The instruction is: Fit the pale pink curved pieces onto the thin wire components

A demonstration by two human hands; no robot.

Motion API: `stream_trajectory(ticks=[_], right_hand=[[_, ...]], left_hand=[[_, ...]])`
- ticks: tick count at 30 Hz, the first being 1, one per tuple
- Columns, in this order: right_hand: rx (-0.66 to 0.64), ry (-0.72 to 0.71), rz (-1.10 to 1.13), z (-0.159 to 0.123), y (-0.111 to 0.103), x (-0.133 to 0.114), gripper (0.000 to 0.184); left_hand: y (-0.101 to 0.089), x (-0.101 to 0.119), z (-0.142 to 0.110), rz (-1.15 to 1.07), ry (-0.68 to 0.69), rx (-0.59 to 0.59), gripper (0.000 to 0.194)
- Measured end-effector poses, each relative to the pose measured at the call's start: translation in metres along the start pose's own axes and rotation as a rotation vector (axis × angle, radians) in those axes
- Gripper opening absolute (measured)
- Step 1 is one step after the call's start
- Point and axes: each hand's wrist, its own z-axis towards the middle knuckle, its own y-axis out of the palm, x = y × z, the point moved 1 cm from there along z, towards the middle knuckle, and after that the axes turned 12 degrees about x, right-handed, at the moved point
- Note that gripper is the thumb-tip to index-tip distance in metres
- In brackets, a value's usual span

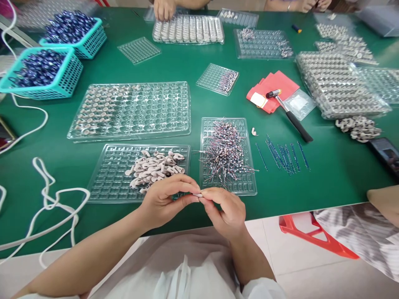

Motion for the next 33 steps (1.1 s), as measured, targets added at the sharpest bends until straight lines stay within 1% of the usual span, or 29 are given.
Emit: stream_trajectory(ticks=[4, 10, 14, 16, 18, 20, 22, 25, 27, 29, 33], right_hand=[[0.006, 0.002, 0.010, 0.0014, 0.0002, -0.0020, 0.037], [0.009, -0.001, -0.007, 0.0022, 0.0006, -0.0017, 0.033], [0.005, 0.043, 0.002, 0.0002, 0.0010, 0.0013, 0.033], [-0.004, 0.087, 0.014, -0.0014, 0.0011, 0.0035, 0.031], [-0.012, 0.136, 0.033, -0.0028, 0.0009, 0.0057, 0.030], [-0.015, 0.160, 0.051, -0.0032, 0.0006, 0.0071, 0.032], [-0.017, 0.150, 0.062, -0.0018, 0.0004, 0.0069, 0.033], [-0.035, 0.125, 0.060, 0.0022, 0.0006, 0.0047, 0.026], [-0.039, 0.143, 0.045, 0.0042, 0.0008, 0.0035, 0.020], [-0.030, 0.183, 0.031, 0.0046, 0.0008, 0.0031, 0.017], [0.004, 0.261, 0.021, 0.0030, 0.0007, 0.0032, 0.011]], left_hand=[[-0.0003, 0.0000, -0.0013, -0.008, -0.024, 0.002, 0.008], [-0.0005, -0.0003, -0.0009, -0.003, -0.023, -0.002, 0.007], [-0.0016, -0.0011, 0.0009, -0.003, -0.053, -0.010, 0.007], [-0.0030, -0.0016, 0.0023, -0.029, -0.103, -0.020, 0.006], [-0.0046, -0.0024, 0.0031, -0.060, -0.182, -0.031, 0.008], [-0.0055, -0.0037, 0.0028, -0.084, -0.294, -0.047, 0.013], [-0.0052, -0.0053, 0.0014, -0.124, -0.428, -0.065, 0.018], [-0.0035, -0.0073, -0.0008, -0.262, -0.617, -0.095, 0.026], [-0.0027, -0.0078, -0.0010, -0.362, -0.702, -0.124, 0.028], [-0.0029, -0.0075, -0.0002, -0.429, -0.732, -0.142, 0.029], [-0.0043, -0.0062, 0.0017, -0.471, -0.701, -0.161, 0.037]])
